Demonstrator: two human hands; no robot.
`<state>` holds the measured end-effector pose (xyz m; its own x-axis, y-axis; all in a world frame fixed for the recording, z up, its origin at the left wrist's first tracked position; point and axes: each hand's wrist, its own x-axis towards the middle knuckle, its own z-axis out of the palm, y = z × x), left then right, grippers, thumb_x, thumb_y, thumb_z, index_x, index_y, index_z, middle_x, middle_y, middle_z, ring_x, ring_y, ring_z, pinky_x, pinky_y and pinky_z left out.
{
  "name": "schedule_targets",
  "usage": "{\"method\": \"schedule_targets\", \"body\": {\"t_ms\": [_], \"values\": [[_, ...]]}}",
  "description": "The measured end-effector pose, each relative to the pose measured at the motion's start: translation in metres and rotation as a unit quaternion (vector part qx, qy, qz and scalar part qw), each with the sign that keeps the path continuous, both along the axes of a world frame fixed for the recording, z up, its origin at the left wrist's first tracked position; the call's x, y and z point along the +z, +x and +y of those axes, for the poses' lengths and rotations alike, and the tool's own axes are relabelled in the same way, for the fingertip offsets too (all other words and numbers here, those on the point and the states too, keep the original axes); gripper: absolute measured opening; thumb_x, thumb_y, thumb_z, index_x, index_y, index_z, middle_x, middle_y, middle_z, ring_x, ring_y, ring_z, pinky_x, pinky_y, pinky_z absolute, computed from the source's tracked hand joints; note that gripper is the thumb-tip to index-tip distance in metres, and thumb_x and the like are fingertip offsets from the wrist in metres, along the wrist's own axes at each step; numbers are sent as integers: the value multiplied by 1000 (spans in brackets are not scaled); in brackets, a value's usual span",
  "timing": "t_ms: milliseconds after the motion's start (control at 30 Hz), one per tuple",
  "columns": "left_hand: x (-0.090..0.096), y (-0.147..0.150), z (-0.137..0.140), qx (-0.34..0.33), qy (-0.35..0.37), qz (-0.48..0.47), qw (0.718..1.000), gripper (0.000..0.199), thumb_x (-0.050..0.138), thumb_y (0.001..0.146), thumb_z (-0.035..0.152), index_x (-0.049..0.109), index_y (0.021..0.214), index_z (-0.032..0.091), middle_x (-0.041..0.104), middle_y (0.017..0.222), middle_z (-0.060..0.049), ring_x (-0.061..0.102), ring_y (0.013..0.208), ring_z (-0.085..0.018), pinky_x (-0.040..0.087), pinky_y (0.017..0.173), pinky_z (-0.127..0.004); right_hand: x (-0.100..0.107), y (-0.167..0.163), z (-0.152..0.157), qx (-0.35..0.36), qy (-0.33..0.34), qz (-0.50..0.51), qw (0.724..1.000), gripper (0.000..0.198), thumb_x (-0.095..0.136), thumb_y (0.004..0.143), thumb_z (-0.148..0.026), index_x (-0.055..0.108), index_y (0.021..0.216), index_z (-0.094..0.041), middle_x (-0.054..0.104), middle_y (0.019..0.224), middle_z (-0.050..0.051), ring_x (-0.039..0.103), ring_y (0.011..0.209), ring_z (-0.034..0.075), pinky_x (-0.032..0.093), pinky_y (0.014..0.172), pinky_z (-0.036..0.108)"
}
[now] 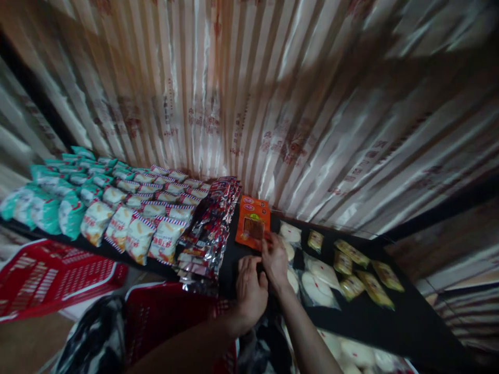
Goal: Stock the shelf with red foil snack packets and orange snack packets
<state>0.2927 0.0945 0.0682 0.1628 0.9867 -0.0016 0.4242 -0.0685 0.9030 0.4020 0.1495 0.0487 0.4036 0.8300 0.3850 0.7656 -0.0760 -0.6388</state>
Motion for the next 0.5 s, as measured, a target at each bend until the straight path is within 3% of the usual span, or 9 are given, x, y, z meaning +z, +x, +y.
{"method": "schedule_targets", "body": {"t_ms": [133, 267, 367, 500], "values": [[-12, -39, -56, -14, -124, -151, 981, 25, 49, 76, 14, 59, 98, 18, 63, 103, -9, 56, 98, -21, 44, 90, -33, -11, -43, -55, 21, -2, 132, 991, 45, 40, 83, -46, 61, 107, -15, 65, 108, 14, 60, 98, 24, 44, 91, 40], [-27, -81, -109, -9, -316, -316, 895, 47, 56, 65, 12, 56, 112, 17, 63, 105, -7, 59, 93, -20, 46, 78, -28, -32, -89, -110, 9, -72, 247, 966, 47, 41, 82, -48, 59, 110, -15, 69, 94, 11, 64, 77, 21, 49, 77, 36], [-48, -116, -136, -12, -388, -332, 860, 52, 61, 59, 13, 60, 111, 18, 65, 94, -4, 61, 82, -19, 46, 67, -27, -55, -119, -143, 22, -98, 259, 961, 43, 43, 80, -47, 62, 103, -16, 70, 93, 11, 65, 81, 22, 50, 79, 34], [-86, -159, -145, -28, -415, -289, 862, 18, 71, 64, 24, 67, 79, 15, 60, 64, -1, 59, 68, -18, 48, 65, -31, -86, -158, -166, 127, -222, 188, 948, 36, 41, 81, -34, 67, 98, -17, 71, 100, 11, 66, 92, 23, 49, 86, 34]]}}
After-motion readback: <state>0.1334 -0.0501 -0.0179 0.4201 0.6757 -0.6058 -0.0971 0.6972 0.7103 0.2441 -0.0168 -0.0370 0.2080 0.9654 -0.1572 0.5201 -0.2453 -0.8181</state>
